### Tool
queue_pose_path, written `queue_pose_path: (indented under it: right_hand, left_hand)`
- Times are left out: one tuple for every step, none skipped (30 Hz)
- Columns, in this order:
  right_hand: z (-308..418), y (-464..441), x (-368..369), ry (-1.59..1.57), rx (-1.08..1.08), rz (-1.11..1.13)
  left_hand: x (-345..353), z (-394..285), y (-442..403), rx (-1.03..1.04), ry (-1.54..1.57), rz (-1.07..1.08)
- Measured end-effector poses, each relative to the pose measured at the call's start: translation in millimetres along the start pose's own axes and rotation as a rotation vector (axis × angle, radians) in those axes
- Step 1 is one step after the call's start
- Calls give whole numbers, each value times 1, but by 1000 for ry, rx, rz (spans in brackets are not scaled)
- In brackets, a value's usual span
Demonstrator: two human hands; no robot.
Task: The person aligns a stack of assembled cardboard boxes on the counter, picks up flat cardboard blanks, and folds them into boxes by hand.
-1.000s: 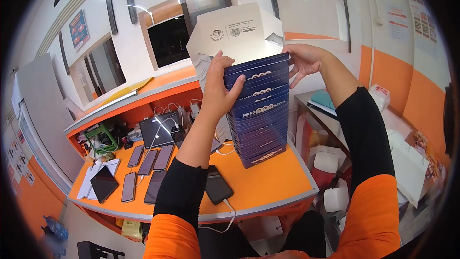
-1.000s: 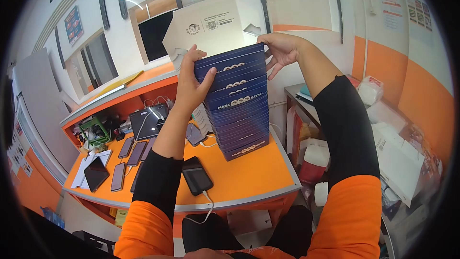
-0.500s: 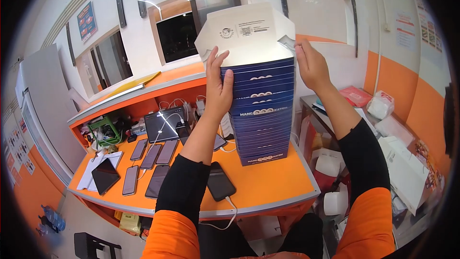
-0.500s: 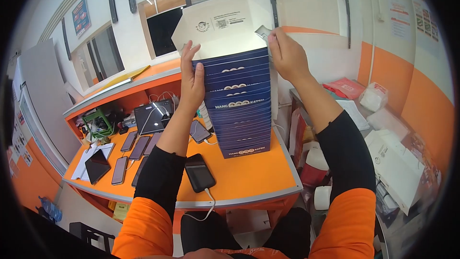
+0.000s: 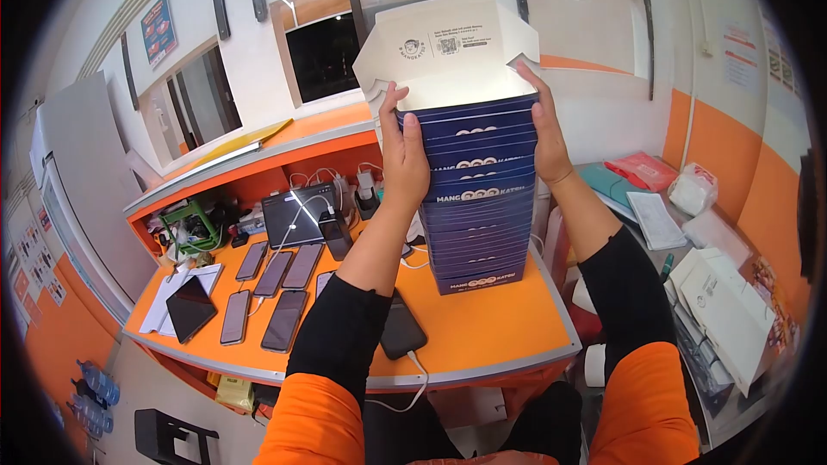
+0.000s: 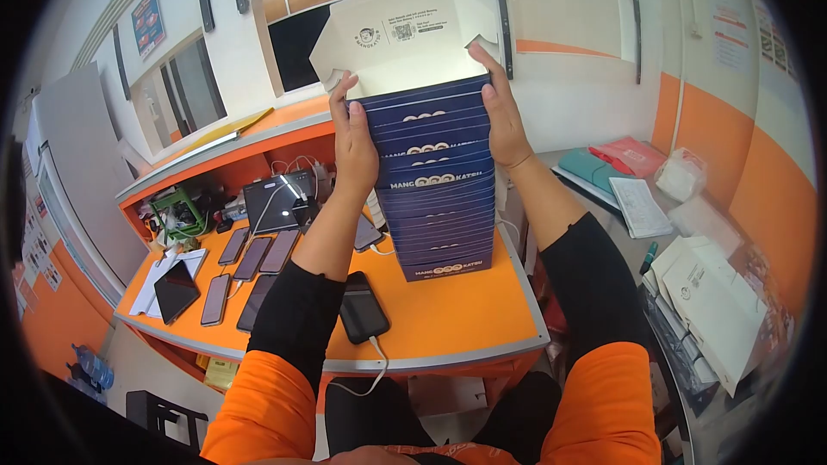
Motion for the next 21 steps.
queue_pose_path:
  right_hand:
    - [-1,1,1,-7,19,11]
    - [-1,4,0,-11,28,-21]
    - [-1,7,-1,-10,36,-55]
    - [1,10,-4,1,45,-92]
    - [3,17,-8,-51,66,-116]
    - [8,31,-15,-87,86,-147]
    - [14,47,-28,-103,104,-186]
    - [25,65,-38,24,121,-134]
    - [38,87,-53,157,146,-82]
    - [56,109,-69,353,195,24]
    - [69,131,-81,533,253,136]
    - [80,152,-102,695,318,163]
    - [89,174,-124,841,384,197]
    - [99,196,-145,975,449,232]
    - [107,223,-176,1170,615,251]
    - [122,251,-209,1356,783,272]
    - [144,274,-239,1486,949,295]
    - [166,293,-268,1609,1113,321]
    - [192,306,-291,1566,1316,272]
    - [213,315,-306,1551,1381,263]
    - [234,320,-318,1534,1349,229]
  left_hand:
    - [-2,0,2,15,-28,-6]
    - [-5,1,2,30,-53,-12]
    - [-7,1,3,47,-73,-16]
    - [-7,1,4,65,-84,-16]
    - [-10,4,9,41,123,-2]
    - [-22,-9,18,28,106,27]
    - [-33,-23,27,16,89,56]
    - [-47,-25,43,21,-7,91]
    - [-61,-27,59,30,-104,127]
    - [-75,-29,76,42,-200,162]
    - [-90,-53,95,82,-262,199]
    - [-100,-73,114,144,-247,277]
    - [-117,-71,144,133,-272,302]
    - [-133,-75,173,80,-350,380]
    - [-149,-80,197,28,-435,458]
    - [-160,-90,217,-25,-455,468]
    - [-170,-98,233,-81,-481,473]
    - [-180,-104,243,-16,-468,500]
    - [-189,-109,251,47,-459,523]
    - [-193,-114,258,110,-453,543]
    - [-196,-115,262,49,-446,496]
Point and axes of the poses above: each hand's wrist, its own y-axis away from the middle knuckle, its own x-axis out of the palm, z = x × y, the point moved 8 cm from there along -y, towards the middle knuckle, and after that the axes turned 7 degrees about -y, right-handed, at the moved point
